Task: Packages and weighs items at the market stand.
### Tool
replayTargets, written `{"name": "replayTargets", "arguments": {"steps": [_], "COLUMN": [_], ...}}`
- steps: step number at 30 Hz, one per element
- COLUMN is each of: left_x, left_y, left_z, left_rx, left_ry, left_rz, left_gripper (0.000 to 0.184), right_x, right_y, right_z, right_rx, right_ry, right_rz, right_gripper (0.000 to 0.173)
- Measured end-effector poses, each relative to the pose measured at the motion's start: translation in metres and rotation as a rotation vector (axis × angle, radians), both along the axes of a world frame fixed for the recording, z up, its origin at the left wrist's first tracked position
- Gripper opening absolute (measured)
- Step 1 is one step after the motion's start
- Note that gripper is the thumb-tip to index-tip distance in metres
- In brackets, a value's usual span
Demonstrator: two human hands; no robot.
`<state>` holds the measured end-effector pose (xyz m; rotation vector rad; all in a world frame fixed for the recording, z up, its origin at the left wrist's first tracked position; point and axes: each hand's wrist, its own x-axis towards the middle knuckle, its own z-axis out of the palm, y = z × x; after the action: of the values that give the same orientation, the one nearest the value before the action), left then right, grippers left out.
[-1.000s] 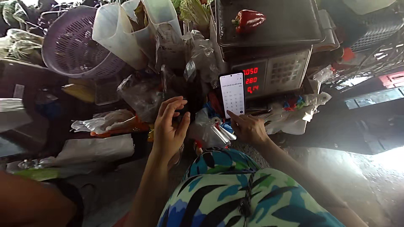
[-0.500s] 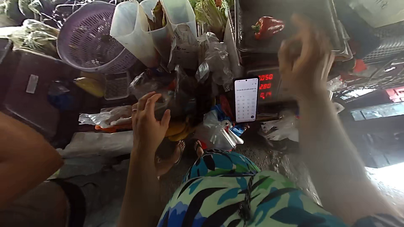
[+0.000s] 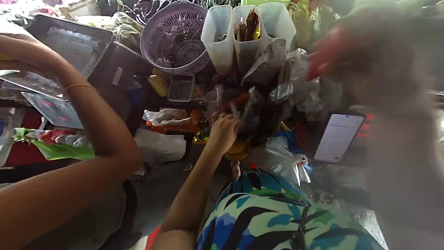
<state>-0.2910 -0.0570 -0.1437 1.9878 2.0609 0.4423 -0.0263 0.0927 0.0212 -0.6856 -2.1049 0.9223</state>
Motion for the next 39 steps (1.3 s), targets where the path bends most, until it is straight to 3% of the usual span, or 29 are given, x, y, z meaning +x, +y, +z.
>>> {"name": "replayTargets", "arguments": {"steps": [3, 5, 8, 11, 14, 16, 18, 20, 21, 23, 26, 29, 33, 36, 39], "left_x": [-0.006, -0.013, -0.026, -0.037, -0.051, -0.063, -0.077, -0.088, -0.097, -0.115, -0.154, -0.207, -0.294, -0.333, -0.333], "left_y": [0.003, 0.004, 0.005, 0.011, 0.020, 0.027, 0.035, 0.044, 0.047, 0.049, 0.061, 0.104, 0.197, 0.238, 0.243], "left_z": [0.006, 0.010, 0.013, 0.019, 0.033, 0.048, 0.074, 0.108, 0.116, 0.123, 0.098, 0.094, 0.074, 0.031, 0.010], "left_rx": [-0.016, -0.037, -0.128, -0.213, -0.338, -0.507, -0.642, -0.746, -0.722, -0.615, -0.248, -0.037, -0.152, -0.302, -0.456], "left_ry": [-0.085, -0.156, -0.226, -0.247, -0.193, -0.085, 0.059, 0.102, 0.088, 0.001, -0.239, -0.197, -0.042, 0.066, 0.153], "left_rz": [-0.102, -0.154, -0.226, -0.252, -0.262, -0.209, -0.066, 0.064, 0.067, -0.024, -0.215, -0.046, 0.380, 0.454, 0.484], "left_gripper": [0.018, 0.018, 0.022, 0.027, 0.034, 0.043, 0.034, 0.029, 0.028, 0.025, 0.017, 0.022, 0.042, 0.062, 0.064], "right_x": [-0.099, -0.139, -0.156, -0.152, -0.145, -0.139, -0.138, -0.143, -0.147, -0.155, -0.156, -0.151, -0.144, -0.139, -0.134], "right_y": [-0.023, -0.019, -0.009, -0.006, -0.002, 0.007, 0.018, 0.023, 0.023, 0.020, 0.021, 0.020, 0.014, 0.009, 0.004], "right_z": [-0.055, -0.099, -0.132, -0.129, -0.111, -0.092, -0.074, -0.057, -0.051, -0.049, -0.066, -0.077, -0.089, -0.098, -0.108], "right_rx": [-0.218, -0.299, -0.367, -0.300, -0.111, -0.049, 0.080, 0.195, 0.229, 0.283, 0.398, 0.462, 0.519, 0.512, 0.498], "right_ry": [0.090, -0.145, -0.746, -1.218, -1.434, -1.493, -1.506, -1.467, -1.445, -1.411, -1.285, -1.160, -0.931, -0.818, -0.745], "right_rz": [0.196, 0.191, 0.136, 0.210, 0.270, 0.311, 0.327, 0.303, 0.285, 0.247, 0.185, 0.142, 0.080, 0.021, -0.007], "right_gripper": [0.063, 0.063, 0.066, 0.070, 0.050, 0.061, 0.055, 0.024, 0.017, 0.021, 0.018, 0.018, 0.026, 0.026, 0.025]}}
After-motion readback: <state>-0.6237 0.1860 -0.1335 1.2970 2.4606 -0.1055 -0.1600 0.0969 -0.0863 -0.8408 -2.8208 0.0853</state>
